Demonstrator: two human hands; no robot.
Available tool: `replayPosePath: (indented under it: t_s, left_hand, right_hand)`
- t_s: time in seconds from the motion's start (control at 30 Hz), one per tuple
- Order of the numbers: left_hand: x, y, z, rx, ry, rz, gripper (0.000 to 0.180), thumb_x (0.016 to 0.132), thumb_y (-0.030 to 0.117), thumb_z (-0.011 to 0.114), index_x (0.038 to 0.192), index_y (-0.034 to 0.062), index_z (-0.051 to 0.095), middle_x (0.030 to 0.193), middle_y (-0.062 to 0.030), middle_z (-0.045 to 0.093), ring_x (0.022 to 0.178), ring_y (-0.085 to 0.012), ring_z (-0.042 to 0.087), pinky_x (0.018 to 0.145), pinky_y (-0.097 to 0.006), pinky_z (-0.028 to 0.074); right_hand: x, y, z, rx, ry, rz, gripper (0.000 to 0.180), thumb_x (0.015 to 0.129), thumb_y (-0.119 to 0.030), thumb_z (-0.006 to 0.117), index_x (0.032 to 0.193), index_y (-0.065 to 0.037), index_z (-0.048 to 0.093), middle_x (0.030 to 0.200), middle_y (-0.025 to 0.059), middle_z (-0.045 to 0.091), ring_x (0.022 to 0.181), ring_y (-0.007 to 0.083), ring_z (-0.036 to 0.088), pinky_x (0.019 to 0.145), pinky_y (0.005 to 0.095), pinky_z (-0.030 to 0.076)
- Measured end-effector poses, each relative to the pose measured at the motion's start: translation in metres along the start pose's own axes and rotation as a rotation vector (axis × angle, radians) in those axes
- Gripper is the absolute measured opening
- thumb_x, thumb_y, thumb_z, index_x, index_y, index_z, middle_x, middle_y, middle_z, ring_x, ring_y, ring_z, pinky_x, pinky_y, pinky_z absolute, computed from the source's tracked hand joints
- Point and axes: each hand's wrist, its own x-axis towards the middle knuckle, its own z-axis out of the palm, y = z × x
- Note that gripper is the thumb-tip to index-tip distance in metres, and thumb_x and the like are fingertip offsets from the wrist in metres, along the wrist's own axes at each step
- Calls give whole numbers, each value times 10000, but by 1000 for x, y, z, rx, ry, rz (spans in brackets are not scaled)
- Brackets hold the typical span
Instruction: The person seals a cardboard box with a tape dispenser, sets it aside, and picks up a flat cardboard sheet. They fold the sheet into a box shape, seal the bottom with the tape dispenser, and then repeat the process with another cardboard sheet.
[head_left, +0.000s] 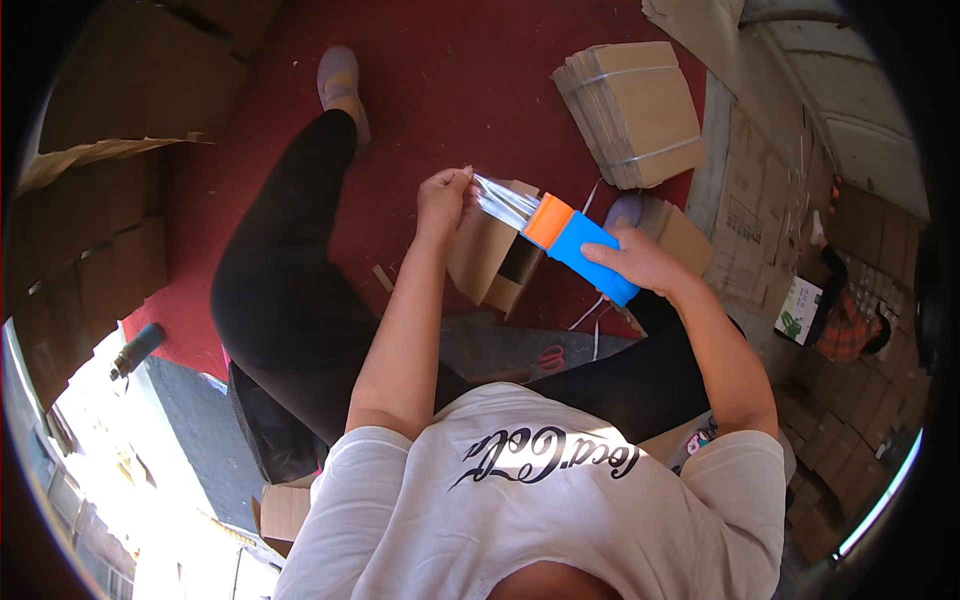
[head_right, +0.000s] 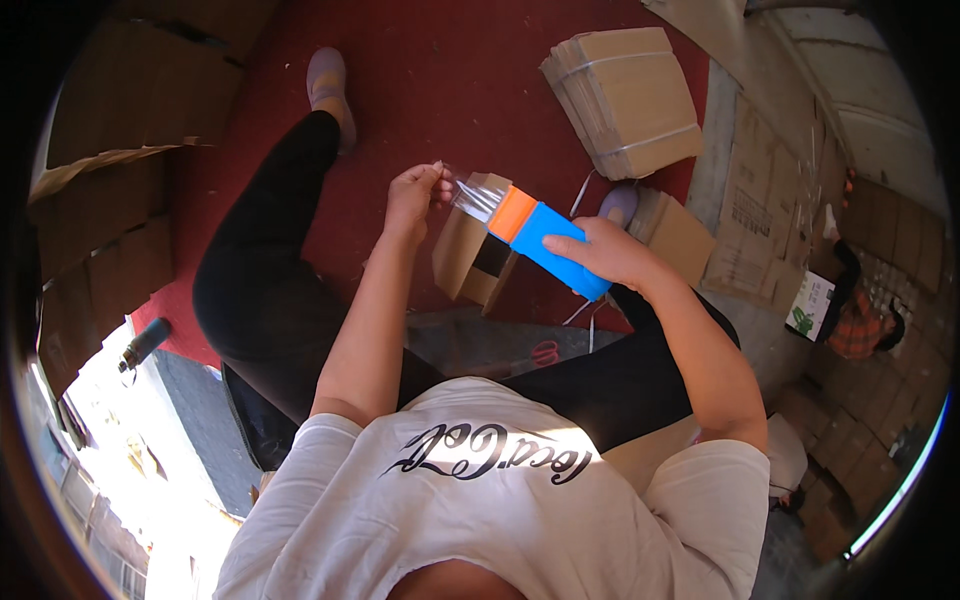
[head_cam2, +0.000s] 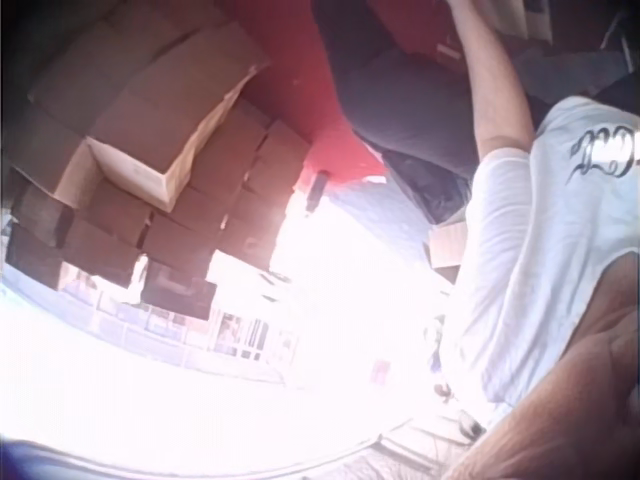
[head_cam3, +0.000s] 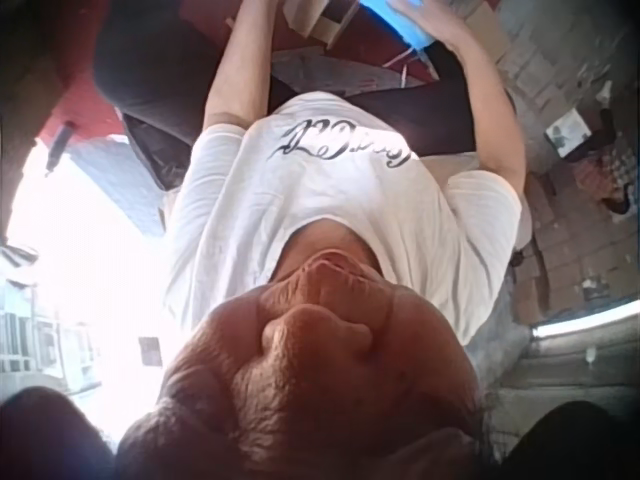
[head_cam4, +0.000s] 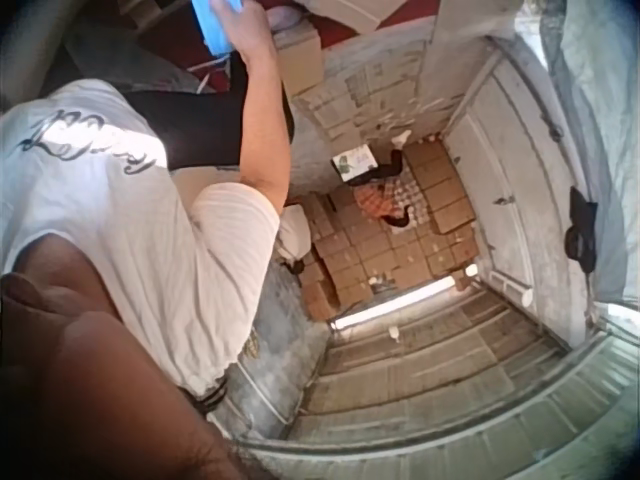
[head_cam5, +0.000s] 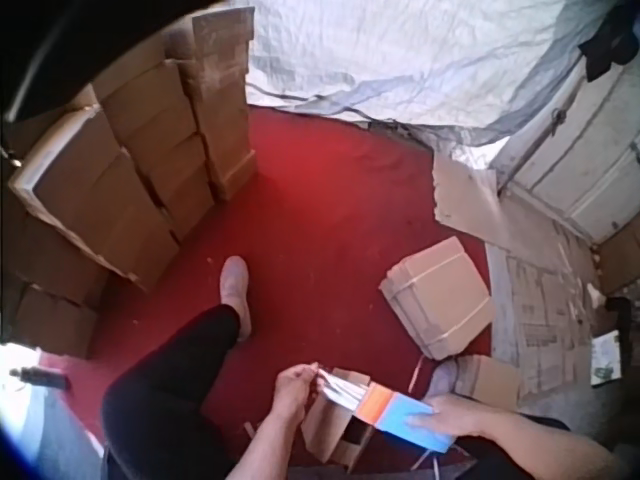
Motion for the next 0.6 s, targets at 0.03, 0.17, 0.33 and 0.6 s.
replayPosePath:
  t_s: [0.03,0.17,0.33,0.6]
  left_hand:
    - [4,-3,3,-1,-4,-7,195,921,222,568,788,87,615,665,30,591,583,-55,549,527,-213,386]
    - [23,-25,5,-52,30,-1,190,917,197,568,793,66,629,660,21,583,558,-52,522,495,-203,380]
    - [48,-58,0,-6,60,-13,181,926,211,558,833,74,633,676,26,593,555,-48,527,482,-194,368]
    - [58,-95,13,62,143,-57,225,870,214,598,780,26,686,679,-29,612,626,-111,571,610,-281,454]
  right_hand:
    - [7,4,-3,3,1,8,449,830,-383,668,998,28,600,813,90,620,709,145,622,627,304,517]
    - [34,13,-7,-255,84,-82,598,786,-521,644,877,69,619,774,137,643,698,206,647,617,328,503]
    - [53,9,-5,-458,152,-65,683,769,-592,607,822,89,623,772,201,644,701,273,652,630,364,499]
    - [75,13,-7,-589,180,50,727,747,-639,582,813,83,644,790,243,641,753,334,651,685,399,497]
